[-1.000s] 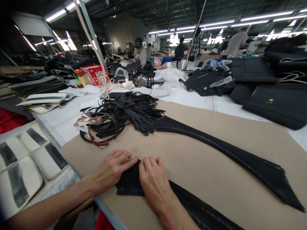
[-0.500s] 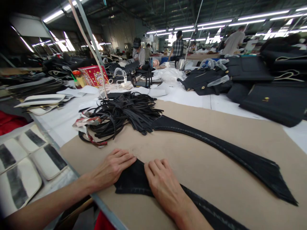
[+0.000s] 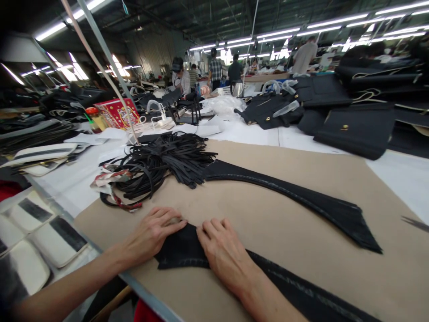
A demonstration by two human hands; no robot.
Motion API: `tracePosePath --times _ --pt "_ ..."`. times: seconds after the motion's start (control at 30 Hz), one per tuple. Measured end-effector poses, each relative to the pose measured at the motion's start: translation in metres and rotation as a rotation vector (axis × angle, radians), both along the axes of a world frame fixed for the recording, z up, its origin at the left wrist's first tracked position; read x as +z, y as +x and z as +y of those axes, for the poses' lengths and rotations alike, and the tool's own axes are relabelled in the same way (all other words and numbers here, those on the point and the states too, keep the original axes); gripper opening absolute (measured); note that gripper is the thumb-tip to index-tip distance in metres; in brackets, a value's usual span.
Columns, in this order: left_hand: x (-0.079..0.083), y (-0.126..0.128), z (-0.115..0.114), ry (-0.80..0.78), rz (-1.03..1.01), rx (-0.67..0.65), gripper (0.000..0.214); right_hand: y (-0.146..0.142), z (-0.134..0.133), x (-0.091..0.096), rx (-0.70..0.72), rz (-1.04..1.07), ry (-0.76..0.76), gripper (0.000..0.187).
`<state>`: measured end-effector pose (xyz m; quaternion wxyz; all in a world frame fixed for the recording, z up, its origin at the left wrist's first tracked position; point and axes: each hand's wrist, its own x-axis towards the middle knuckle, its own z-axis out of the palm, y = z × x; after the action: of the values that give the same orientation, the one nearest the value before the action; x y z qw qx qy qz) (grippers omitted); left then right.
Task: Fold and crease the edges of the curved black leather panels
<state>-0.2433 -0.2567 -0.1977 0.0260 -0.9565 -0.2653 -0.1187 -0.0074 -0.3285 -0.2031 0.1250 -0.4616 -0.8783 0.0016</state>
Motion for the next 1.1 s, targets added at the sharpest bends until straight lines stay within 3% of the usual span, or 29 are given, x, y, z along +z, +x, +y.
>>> tracePosePath --times 0.13,0.23,0.37,0.5,0.6,0.8,1.1 --pt "0.003 0.009 -0.003 0.008 -0.249 0.194 0.040 0.002 -0.001 0.002 -0.004 -0.006 -0.002 0.022" --pt "-0.001 0.029 -0.017 -0.121 -0.364 0.136 0.039 0.001 -0.001 0.000 -0.009 -0.021 0.026 0.018" --pt "-0.015 0.049 -0.031 -0.289 -0.363 0.071 0.038 0.003 -0.002 -0.001 -0.002 -0.025 0.063 0.018" --pt "-0.022 0.047 -0.030 -0.233 -0.366 0.084 0.038 0.016 -0.008 0.002 -0.023 0.038 0.054 0.026" --pt "-0.017 0.044 -0.031 -0.224 -0.310 0.037 0.044 0.033 -0.016 0.005 -0.087 0.052 0.003 0.017" --pt "-0.010 0.048 -0.035 -0.167 -0.208 0.012 0.048 0.062 -0.032 0.004 -0.125 0.050 -0.049 0.019" --pt "-0.019 0.047 -0.035 -0.037 -0.126 0.003 0.051 0.066 -0.041 0.002 -0.126 0.094 -0.083 0.019"
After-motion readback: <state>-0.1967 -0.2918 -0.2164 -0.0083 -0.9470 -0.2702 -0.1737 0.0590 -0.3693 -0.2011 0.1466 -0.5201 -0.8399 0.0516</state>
